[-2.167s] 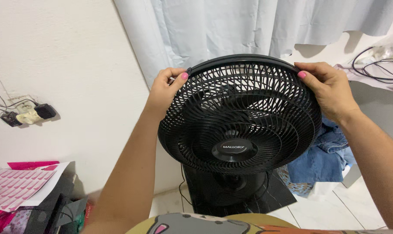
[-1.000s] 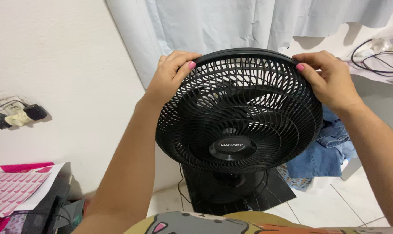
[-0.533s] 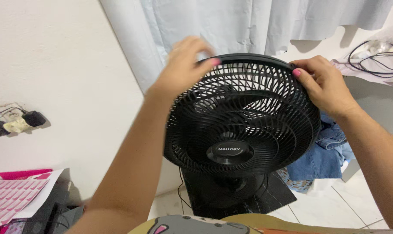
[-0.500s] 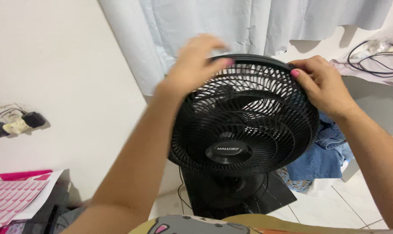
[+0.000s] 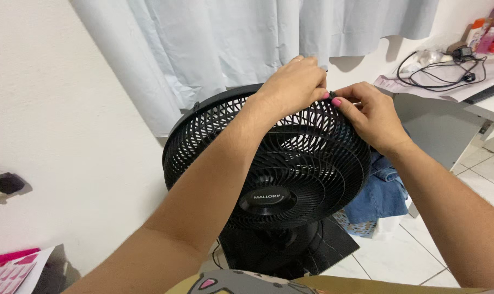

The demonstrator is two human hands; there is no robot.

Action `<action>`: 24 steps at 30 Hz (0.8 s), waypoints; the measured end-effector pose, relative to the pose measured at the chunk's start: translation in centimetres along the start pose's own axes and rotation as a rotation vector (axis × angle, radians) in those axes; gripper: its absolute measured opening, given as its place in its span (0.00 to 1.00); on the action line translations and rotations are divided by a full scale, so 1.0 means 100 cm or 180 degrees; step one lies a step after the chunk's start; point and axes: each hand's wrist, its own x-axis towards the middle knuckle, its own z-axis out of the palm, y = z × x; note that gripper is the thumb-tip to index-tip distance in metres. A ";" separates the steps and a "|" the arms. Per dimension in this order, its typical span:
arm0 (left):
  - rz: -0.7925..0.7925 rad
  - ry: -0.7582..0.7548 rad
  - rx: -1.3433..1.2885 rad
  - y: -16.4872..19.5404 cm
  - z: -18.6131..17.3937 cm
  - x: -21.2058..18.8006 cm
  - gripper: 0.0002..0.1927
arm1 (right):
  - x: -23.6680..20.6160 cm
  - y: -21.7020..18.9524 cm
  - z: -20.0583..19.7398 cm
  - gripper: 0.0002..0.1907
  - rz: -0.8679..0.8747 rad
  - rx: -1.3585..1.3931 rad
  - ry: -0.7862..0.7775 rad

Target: The person services a black table fan by hand. They unclip and remove the front grille, set it on a bed, loosen the blade cap and remove the fan blades, then reattach the blades and secure the front grille back onto the fan housing.

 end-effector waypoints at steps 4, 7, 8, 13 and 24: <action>-0.0179 -0.0032 0.0126 0.003 -0.001 -0.003 0.13 | 0.000 0.001 0.008 0.18 0.0058 0.0721 0.0051; -0.0293 0.0262 -0.0139 0.002 -0.013 -0.019 0.16 | 0.002 0.005 0.010 0.13 0.0086 0.0739 -0.0122; -0.0278 0.0591 -0.0690 -0.003 -0.021 -0.033 0.17 | 0.002 0.006 0.010 0.14 0.0056 0.0657 -0.0084; -0.0876 0.1858 -0.0980 -0.054 -0.059 -0.147 0.15 | 0.001 0.009 0.013 0.13 -0.0160 0.0317 0.0106; -0.1915 0.2517 -0.1437 -0.143 -0.023 -0.250 0.16 | 0.021 -0.014 0.010 0.13 -0.1281 -0.0622 0.0409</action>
